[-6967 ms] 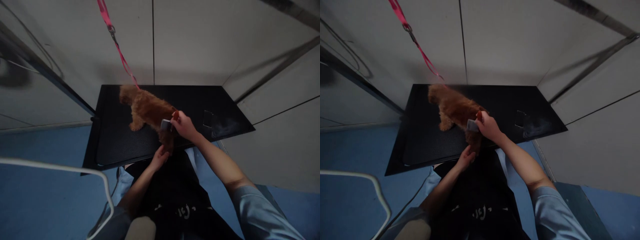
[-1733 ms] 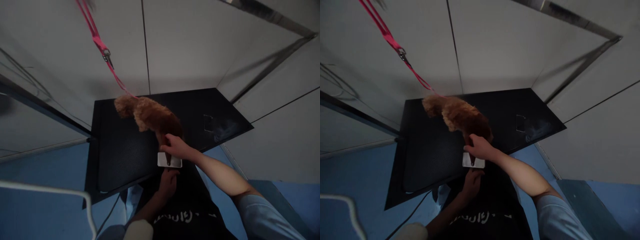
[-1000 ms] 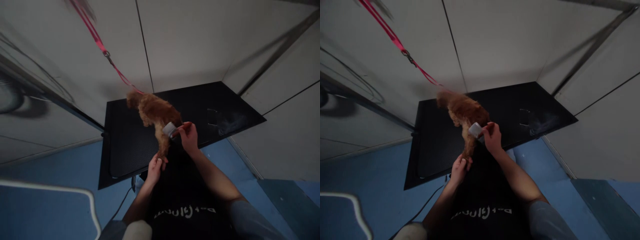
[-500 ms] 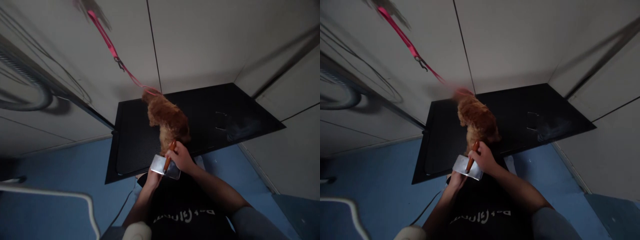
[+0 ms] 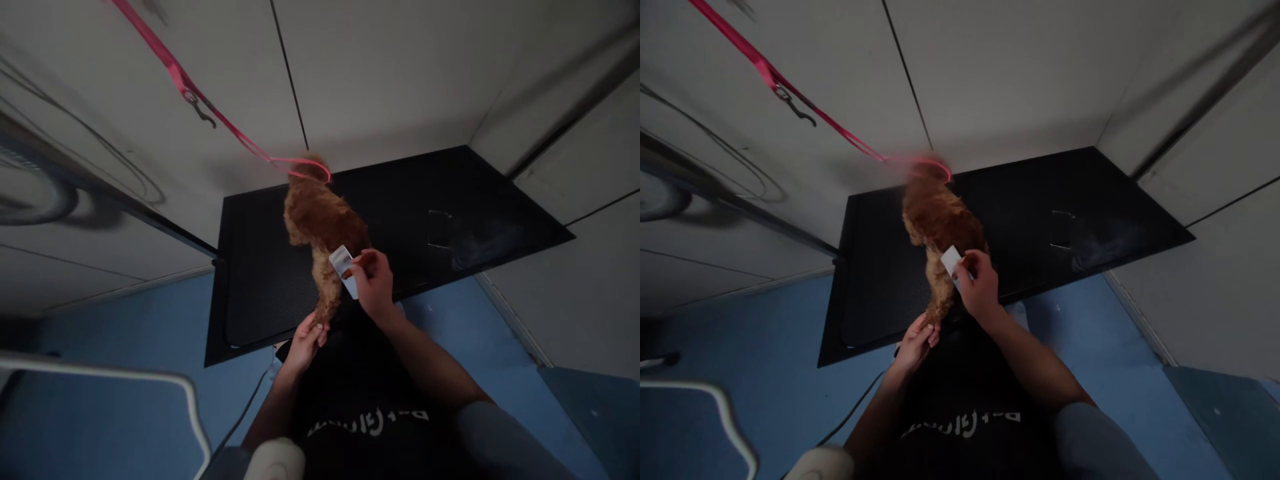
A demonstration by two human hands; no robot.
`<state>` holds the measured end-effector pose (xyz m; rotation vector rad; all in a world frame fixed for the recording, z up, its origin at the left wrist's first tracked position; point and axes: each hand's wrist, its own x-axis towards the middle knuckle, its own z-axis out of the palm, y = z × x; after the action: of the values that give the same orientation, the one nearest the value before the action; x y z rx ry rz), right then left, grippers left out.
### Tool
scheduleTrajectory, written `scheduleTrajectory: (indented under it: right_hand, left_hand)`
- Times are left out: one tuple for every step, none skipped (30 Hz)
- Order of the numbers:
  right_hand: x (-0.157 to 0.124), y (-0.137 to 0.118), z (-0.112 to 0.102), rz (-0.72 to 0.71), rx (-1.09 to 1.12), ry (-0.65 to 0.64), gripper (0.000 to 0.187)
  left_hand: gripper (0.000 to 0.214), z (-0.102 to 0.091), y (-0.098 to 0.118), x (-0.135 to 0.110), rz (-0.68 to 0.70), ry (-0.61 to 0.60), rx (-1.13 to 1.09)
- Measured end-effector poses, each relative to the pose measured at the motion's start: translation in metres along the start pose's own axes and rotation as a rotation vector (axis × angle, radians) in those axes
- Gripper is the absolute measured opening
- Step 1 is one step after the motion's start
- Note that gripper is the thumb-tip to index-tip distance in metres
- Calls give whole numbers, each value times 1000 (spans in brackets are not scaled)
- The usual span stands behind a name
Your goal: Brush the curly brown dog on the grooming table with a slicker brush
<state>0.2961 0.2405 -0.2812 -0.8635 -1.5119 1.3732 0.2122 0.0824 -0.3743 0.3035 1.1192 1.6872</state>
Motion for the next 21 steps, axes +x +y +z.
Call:
scheduleTrajectory:
  right_hand:
    - [0, 2, 1, 2, -17, -64, 25]
    - [0, 4, 2, 34, -27, -151, 22]
    - [1, 6, 3, 76, -34, -233, 19]
    - [2, 8, 5, 107, -43, -284, 18]
    - [5, 9, 6, 112, -58, -289, 18]
    - [8, 9, 6, 85, -80, -257, 19]
    - [10, 8, 7, 31, -109, -211, 21]
    - [12, 6, 7, -36, -137, -178, 23]
    - [14, 4, 6, -98, -158, -180, 25]
    - [15, 1, 6, -139, -172, -227, 25]
    - [16, -1, 6, -154, -183, -310, 23]
    - [17, -3, 7, -145, -192, -399, 21]
    - [19, -4, 7, -121, -200, -463, 19]
    - [21, -6, 7, -99, -209, -479, 19]
    - [23, -7, 7, -94, -218, -443, 20]
    - [25, -7, 7, -112, -223, -366, 21]
    - [26, -8, 7, -145, -224, -285, 22]
    - [25, -7, 7, -180, -219, -244, 23]
    - [23, -6, 8, -199, -206, -256, 22]
    - [20, -4, 9, -185, -189, -314, 21]
    - [18, -2, 9, -136, -167, -387, 19]
  left_hand:
    - [38, -2, -2, 1, -14, -7, -1]
    - [37, -4, -3, 2, -30, -13, -8]
    - [36, -6, -4, 3, -46, -14, -22]
    - [36, -8, -5, 4, -62, -7, -43]
    - [36, -10, -6, 5, -78, 6, -68]
    - [37, -12, -7, 6, -95, 22, -95]
    - [37, -13, -8, 7, -110, 34, -123]
    - [37, -15, -8, 8, -122, 41, -151]
    - [36, -17, -9, 9, -134, 39, -177]
    - [35, -19, -9, 9, -146, 33, -202]
    - [34, -21, -10, 10, -161, 23, -227]
    - [34, -23, -10, 11, -180, 14, -255]
    - [33, -26, -10, 12, -199, 10, -289]
    - [33, -28, -11, 12, -218, 12, -331]
    - [32, -31, -11, 13, -240, 17, -377]
    - [32, -33, -11, 13, -267, 22, -421]
    - [32, -35, -11, 14, -301, 26, -458]
    - [33, -36, -11, 15, -337, 28, -489]
    - [34, -36, -11, 15, -373, 26, -514]
    - [34, -36, -11, 15, -396, 27, -537]
    - [33, -36, -11, 16, -405, 32, -560]
